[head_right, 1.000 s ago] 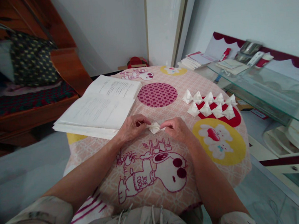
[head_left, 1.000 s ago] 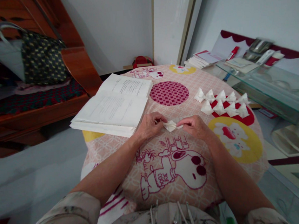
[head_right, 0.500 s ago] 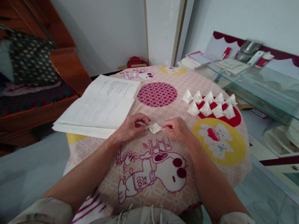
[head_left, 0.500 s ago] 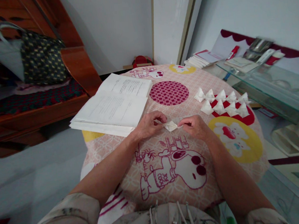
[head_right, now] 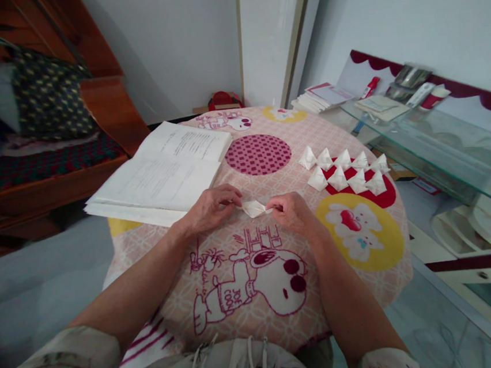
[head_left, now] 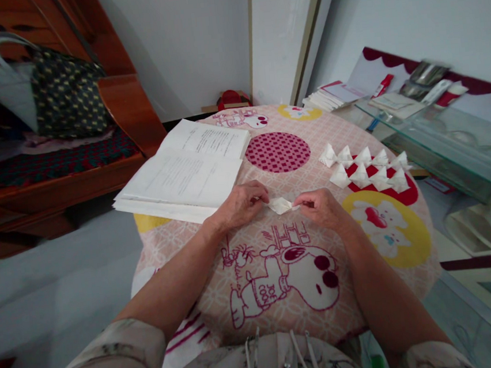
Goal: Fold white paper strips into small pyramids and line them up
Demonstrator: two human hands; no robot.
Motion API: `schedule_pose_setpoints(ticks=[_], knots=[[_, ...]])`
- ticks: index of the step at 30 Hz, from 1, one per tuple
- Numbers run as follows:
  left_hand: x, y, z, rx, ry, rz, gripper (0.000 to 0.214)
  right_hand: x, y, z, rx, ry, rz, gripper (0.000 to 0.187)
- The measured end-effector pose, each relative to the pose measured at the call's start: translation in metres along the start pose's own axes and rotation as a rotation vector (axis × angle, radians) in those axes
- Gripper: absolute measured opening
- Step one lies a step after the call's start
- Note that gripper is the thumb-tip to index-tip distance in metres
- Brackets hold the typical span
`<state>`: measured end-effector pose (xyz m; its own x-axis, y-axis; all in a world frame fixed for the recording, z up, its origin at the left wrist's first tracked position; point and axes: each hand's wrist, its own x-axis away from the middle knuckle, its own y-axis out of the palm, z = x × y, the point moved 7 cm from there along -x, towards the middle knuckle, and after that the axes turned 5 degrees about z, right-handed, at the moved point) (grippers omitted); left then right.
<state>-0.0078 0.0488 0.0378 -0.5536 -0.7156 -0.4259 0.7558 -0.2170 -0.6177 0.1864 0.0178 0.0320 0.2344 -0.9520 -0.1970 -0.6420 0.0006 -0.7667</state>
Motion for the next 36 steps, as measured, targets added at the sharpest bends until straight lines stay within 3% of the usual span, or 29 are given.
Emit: schedule_pose_setpoints(ticks=[10, 13, 17, 25, 29, 32, 36], knots=[[0.001, 0.013, -0.003, -0.114, 0.059, -0.146, 0.02, 0.0, 0.0, -0.005, -0.015, -0.011, -0.007, 0.024], [0.001, 0.016, -0.002, -0.125, 0.056, -0.18, 0.026, 0.0, 0.001, -0.002, -0.002, -0.008, -0.014, 0.023], [0.0, 0.016, 0.001, -0.131, 0.037, -0.176, 0.034, 0.0, 0.003, -0.002, 0.036, -0.032, -0.013, 0.021], [0.001, 0.021, 0.003, -0.161, -0.034, -0.112, 0.006, -0.001, 0.004, -0.01, 0.139, -0.048, -0.01, 0.019], [0.001, 0.023, 0.001, -0.196, -0.044, -0.109, 0.008, 0.0, 0.004, -0.013, 0.15, -0.06, -0.022, 0.02], [0.0, 0.024, 0.002, -0.203, -0.031, -0.11, 0.008, -0.002, 0.006, -0.015, 0.216, -0.055, 0.024, 0.032], [-0.003, 0.026, 0.002, -0.246, -0.044, -0.083, 0.028, -0.005, 0.014, -0.012, 0.324, 0.038, 0.066, 0.03]])
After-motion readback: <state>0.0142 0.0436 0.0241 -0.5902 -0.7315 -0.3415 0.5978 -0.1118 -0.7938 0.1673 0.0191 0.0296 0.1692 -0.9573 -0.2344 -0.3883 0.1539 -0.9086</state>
